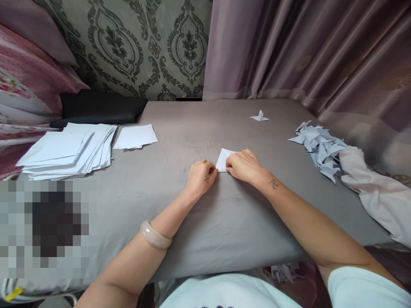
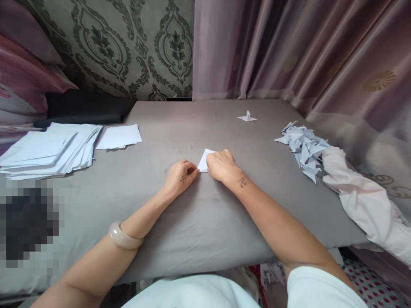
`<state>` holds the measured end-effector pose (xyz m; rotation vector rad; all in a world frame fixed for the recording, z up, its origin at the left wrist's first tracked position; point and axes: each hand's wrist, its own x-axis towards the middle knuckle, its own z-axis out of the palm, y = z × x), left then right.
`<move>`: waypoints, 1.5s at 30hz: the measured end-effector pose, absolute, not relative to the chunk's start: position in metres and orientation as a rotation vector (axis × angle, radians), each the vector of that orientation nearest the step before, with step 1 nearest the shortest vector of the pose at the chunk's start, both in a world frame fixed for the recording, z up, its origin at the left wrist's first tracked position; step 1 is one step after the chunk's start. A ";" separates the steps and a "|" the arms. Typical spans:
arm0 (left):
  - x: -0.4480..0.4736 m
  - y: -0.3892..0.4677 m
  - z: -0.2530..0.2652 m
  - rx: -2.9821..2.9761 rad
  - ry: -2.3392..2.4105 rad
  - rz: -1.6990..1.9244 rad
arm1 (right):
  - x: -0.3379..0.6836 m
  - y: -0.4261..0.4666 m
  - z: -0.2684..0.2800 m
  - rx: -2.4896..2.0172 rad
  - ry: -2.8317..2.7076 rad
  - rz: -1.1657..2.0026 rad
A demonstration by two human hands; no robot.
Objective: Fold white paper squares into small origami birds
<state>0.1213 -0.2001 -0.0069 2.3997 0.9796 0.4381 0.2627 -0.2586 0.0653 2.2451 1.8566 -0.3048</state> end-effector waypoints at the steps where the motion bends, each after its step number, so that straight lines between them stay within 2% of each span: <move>1: 0.121 -0.200 -0.007 2.405 0.979 0.433 | 0.263 -0.262 0.063 2.246 1.899 -0.285; 6: 0.121 -0.200 -0.008 2.466 0.956 0.409 | 0.269 -0.275 0.052 2.221 2.031 -0.279; 13: 0.121 -0.200 -0.010 2.498 0.979 0.375 | 0.273 -0.270 0.060 2.239 1.908 -0.449; 35: 0.123 -0.201 -0.005 2.483 1.018 0.286 | 0.270 -0.257 0.057 2.217 1.833 -0.414; 45: 0.124 -0.202 -0.010 2.260 1.231 0.321 | 0.271 -0.254 0.055 2.261 1.810 -0.441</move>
